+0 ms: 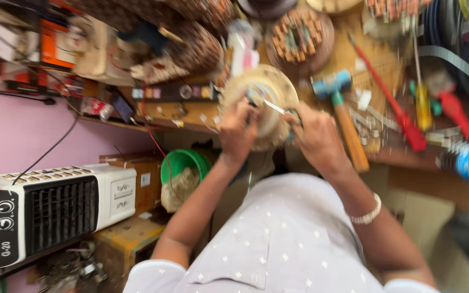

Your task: The person uses a screwdriver to adjust and manipulate wires on a circular electrical component, likely a motor stator. They repeatedly probe and reposition the wires around the central hub while holding the component steady.

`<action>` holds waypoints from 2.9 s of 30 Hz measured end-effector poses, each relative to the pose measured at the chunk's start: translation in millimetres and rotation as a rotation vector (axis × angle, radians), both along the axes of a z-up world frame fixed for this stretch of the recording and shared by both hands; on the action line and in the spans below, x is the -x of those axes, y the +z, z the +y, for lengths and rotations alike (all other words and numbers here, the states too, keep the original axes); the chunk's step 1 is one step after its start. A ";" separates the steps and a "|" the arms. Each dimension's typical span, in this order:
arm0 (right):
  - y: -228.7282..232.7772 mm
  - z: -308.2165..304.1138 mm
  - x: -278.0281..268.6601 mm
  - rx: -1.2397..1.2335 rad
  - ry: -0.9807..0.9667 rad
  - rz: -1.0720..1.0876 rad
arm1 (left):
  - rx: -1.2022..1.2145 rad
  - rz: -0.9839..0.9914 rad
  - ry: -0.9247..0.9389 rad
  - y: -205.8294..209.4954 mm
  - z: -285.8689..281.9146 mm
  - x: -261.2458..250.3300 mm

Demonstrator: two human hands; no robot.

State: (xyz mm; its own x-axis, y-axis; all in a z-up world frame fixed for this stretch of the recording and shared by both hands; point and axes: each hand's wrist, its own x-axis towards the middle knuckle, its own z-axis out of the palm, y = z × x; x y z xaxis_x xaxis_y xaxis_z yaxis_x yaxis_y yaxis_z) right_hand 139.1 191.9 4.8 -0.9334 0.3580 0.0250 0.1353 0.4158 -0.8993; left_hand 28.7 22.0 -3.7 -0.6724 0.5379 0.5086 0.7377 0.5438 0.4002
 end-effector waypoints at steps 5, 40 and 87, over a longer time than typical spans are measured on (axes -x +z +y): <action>-4.8 2.5 9.6 0.109 -0.054 -0.192 | -0.040 -0.093 0.045 -1.3 -2.0 -3.5; -33.3 15.1 12.5 -0.281 0.064 0.140 | 0.011 -0.187 -0.021 -3.6 -9.3 2.7; 5.0 7.9 11.7 -0.272 0.031 0.368 | 0.122 0.114 -0.068 -30.0 -16.7 3.7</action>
